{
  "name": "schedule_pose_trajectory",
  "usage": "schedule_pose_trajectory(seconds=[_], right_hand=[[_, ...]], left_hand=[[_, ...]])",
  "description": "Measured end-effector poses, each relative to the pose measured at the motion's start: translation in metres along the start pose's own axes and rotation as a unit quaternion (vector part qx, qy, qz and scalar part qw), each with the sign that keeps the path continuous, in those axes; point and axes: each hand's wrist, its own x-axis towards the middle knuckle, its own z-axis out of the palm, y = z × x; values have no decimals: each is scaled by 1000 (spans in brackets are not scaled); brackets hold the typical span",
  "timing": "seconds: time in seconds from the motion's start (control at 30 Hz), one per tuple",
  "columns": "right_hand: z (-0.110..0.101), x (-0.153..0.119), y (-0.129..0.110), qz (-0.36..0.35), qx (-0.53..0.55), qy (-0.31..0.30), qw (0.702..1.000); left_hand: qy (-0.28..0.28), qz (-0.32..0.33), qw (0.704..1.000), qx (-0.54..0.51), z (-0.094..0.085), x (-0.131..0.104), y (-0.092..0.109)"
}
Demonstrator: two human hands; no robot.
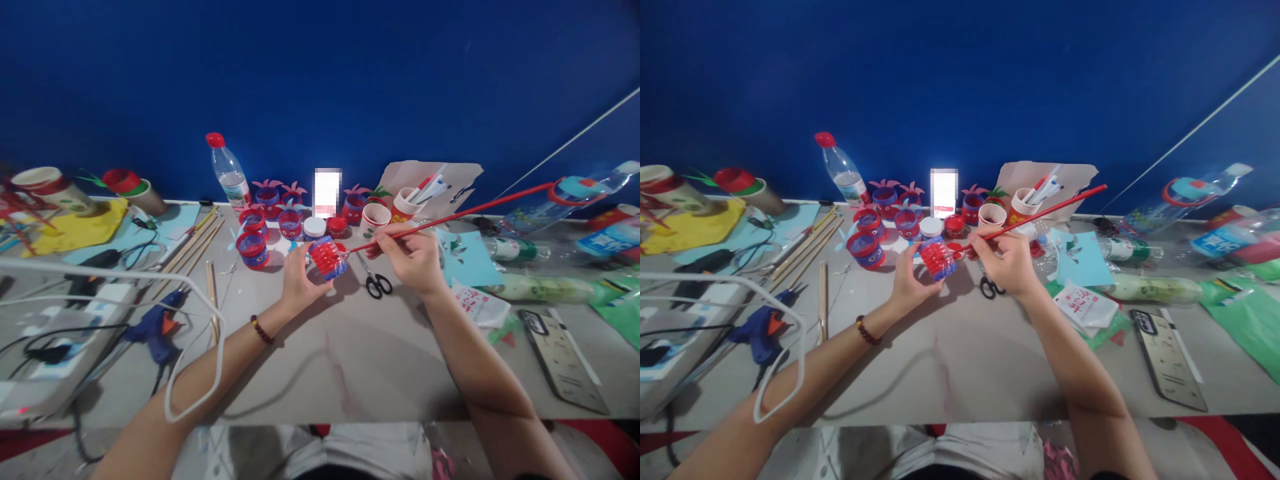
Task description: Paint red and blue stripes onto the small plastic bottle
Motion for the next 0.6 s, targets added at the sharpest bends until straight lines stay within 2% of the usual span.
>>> schedule_pose_trajectory(seconds=[0.3, 0.6], right_hand=[[2, 0, 0, 15, -3, -10, 1000], [-1, -1, -1, -20, -22, -15, 999]], left_hand=[[-4, -11, 1000, 0, 0, 1, 0], [0, -7, 1000, -3, 1, 0, 0]])
